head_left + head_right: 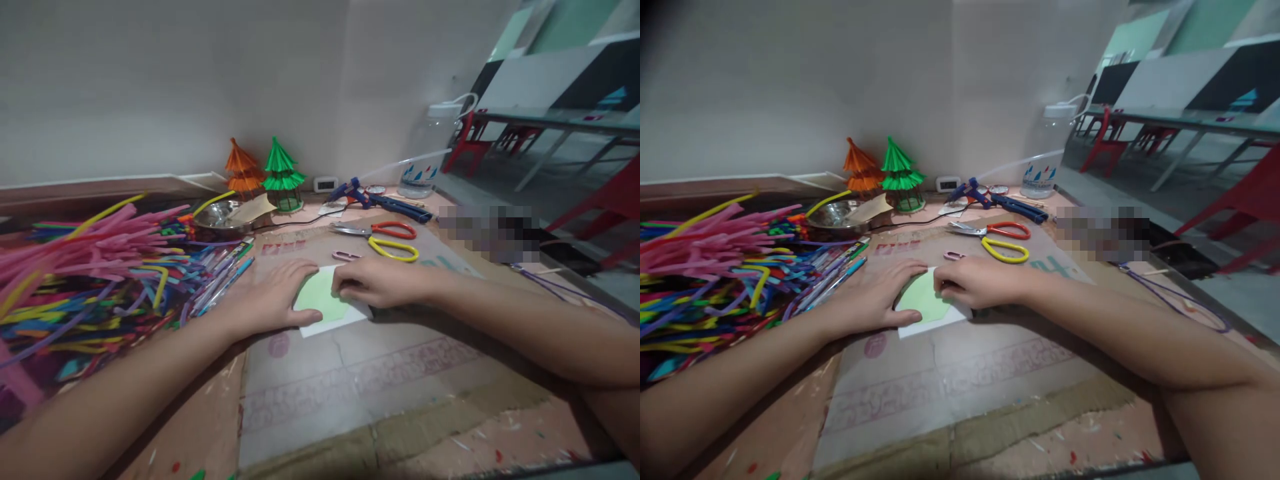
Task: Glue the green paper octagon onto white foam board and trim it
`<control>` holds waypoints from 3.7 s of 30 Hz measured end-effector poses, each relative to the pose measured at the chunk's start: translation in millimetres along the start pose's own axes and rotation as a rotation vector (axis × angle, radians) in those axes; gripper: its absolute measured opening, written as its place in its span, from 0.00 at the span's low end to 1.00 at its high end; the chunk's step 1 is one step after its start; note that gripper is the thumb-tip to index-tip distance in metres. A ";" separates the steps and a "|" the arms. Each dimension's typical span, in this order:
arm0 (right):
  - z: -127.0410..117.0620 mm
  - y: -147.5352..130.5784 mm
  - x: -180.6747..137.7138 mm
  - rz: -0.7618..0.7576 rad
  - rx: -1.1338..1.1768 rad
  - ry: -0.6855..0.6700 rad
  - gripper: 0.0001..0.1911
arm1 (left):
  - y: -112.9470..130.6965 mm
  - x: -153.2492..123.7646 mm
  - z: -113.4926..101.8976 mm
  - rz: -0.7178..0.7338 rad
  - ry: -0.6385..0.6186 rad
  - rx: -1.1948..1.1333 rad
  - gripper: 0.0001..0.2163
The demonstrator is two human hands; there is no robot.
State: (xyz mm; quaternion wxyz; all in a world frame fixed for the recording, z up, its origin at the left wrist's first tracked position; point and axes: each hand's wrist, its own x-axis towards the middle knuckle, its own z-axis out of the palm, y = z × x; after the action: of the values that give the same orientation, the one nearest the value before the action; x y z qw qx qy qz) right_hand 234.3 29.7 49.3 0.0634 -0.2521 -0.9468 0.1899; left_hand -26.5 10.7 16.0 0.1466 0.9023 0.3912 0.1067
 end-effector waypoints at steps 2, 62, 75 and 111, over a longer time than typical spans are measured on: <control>-2.5 -0.5 -5.2 0.011 0.046 -0.026 0.08 | 0.7 -0.2 -1.5 0.000 -0.007 0.009 0.37; 8.8 -13.5 113.0 0.060 0.460 0.414 0.05 | 54.7 -13.0 0.2 0.293 -0.175 0.089 0.23; -4.7 4.8 56.4 0.055 0.178 0.484 0.12 | 29.5 -6.3 -16.8 0.269 -0.001 -0.006 0.17; 25.4 1.9 -33.4 -0.196 0.100 0.104 0.22 | 4.1 -1.2 9.4 0.069 -0.102 0.164 0.35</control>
State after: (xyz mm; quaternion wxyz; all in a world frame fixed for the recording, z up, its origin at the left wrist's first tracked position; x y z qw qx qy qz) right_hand 258.5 6.2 24.3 0.1434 -0.1645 -0.9516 0.2165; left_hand -21.7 5.5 8.5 0.0886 0.9283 0.3595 0.0331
